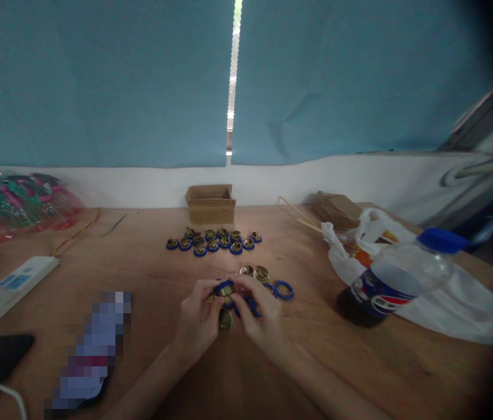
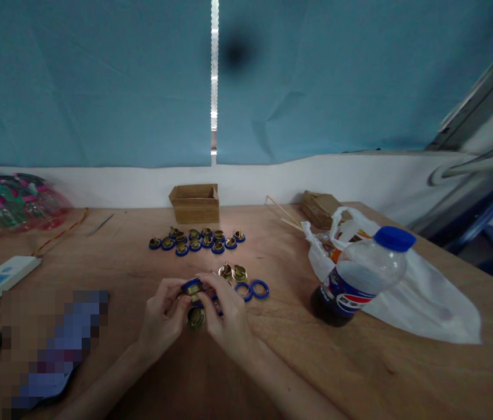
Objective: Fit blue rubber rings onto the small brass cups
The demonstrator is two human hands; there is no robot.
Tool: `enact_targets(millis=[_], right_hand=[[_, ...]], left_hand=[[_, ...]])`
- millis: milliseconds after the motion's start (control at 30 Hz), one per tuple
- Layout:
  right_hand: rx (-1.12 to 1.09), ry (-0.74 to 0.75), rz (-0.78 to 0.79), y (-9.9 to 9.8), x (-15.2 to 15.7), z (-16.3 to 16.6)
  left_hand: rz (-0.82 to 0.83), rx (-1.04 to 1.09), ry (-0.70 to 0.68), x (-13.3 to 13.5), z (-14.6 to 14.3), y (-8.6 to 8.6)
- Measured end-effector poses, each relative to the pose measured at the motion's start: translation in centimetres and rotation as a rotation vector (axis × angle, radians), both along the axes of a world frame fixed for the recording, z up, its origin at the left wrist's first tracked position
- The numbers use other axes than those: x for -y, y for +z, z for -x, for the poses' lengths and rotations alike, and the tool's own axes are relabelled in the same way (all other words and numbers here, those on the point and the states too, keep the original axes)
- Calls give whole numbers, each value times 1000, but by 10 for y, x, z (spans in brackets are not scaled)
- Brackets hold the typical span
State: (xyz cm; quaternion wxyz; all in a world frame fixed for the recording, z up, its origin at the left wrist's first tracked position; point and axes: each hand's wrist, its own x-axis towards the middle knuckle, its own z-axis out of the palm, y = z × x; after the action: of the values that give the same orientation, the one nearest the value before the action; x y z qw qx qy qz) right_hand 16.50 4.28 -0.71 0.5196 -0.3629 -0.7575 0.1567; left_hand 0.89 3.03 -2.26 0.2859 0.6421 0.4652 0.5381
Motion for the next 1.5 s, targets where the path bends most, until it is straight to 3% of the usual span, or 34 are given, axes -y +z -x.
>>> enact_targets(millis=[233,467,633,867,1500], right_hand=[[-1,63,52,4,-2,1],[-21,71,-29,10,2,0],[-31,162,64,3,-3,-2],[15,46,-40,1,-4,-5],[17,33,-116,10,4,1]], left_hand=[[-88,-87,-19,0,0,0],[-301,-169,-79,-3,5,-6],[-362,-188,-100,-5,5,-9],[-559,-212,-89,-9,5,3],[-532,-247,91,-10,14,-7]])
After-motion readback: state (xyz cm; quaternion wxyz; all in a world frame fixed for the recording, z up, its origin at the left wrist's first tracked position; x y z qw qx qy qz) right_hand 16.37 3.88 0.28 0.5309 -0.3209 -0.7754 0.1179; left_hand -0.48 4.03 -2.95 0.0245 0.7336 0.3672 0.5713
